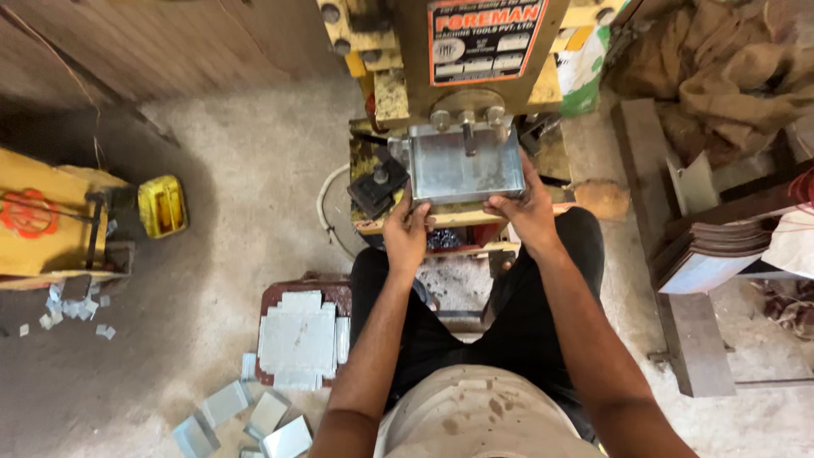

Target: The person sits on the floor and operates a hydraulic press machine. They place square metal sheets into the machine, pull a lever to press them, and then remove the processed sheets, stacking them on a nearby tray.

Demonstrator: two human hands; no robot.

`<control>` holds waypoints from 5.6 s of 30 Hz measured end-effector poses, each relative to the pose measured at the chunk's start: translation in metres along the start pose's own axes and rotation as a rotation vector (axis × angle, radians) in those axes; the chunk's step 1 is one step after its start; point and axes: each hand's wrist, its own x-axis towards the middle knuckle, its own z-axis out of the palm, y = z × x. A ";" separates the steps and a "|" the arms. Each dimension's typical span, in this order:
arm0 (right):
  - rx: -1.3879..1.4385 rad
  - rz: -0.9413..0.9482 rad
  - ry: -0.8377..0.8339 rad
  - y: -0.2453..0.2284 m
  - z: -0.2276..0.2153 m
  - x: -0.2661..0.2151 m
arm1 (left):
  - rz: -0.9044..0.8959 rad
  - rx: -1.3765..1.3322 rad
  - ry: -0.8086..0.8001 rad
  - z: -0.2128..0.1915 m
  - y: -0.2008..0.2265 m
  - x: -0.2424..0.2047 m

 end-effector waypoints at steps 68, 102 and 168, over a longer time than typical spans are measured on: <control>-0.318 0.346 -0.685 0.050 0.107 -0.093 | -0.813 1.116 0.651 -0.370 -0.098 -0.243; -0.278 0.399 -0.544 0.058 0.072 -0.096 | -0.638 -0.280 1.436 -0.350 -0.105 -0.244; 0.289 0.084 0.250 -0.017 -0.002 -0.072 | -0.366 -0.273 -0.042 -0.016 0.044 -0.035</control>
